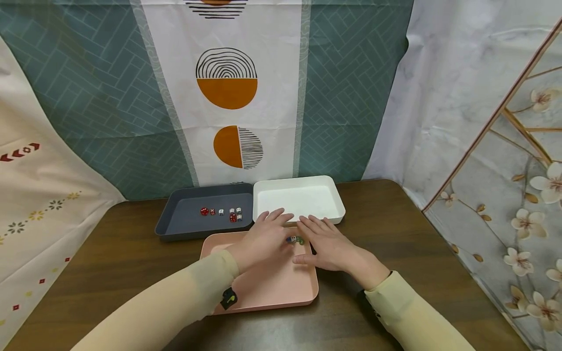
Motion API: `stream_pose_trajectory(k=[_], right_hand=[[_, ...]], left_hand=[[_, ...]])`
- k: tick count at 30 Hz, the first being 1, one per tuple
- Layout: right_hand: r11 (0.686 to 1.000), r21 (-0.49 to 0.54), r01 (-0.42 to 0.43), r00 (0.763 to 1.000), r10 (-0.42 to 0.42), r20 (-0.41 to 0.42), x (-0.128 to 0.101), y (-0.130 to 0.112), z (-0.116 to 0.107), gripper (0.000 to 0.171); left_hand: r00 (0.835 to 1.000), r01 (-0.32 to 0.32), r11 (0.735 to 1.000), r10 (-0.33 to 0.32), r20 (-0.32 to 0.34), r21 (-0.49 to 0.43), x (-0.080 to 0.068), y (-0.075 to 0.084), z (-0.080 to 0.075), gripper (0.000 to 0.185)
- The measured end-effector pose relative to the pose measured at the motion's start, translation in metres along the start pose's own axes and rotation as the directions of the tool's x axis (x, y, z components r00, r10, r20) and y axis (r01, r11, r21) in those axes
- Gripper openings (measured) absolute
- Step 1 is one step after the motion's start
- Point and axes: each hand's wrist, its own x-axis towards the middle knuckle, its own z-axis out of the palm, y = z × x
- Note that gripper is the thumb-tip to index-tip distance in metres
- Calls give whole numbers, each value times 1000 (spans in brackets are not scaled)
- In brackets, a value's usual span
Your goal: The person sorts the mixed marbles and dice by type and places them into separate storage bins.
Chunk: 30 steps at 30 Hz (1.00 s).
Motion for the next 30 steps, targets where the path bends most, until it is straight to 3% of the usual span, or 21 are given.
stream_pose_trajectory(k=[10,19,30], right_hand=[[1000,1,-3,1000,3,7,0,0,-1,101],[1000,13,-14,1000,14,15,1,-1,0,101],[1000,6,-18,1000,18,20,0,0,0,102]], left_hand=[[1000,10,1000,-9,29,-23,7,-1,5,43],[999,45,998,-45,17,-49,15,1,11,19],[998,55,998,-55,-14,-40,14,2,14,13]])
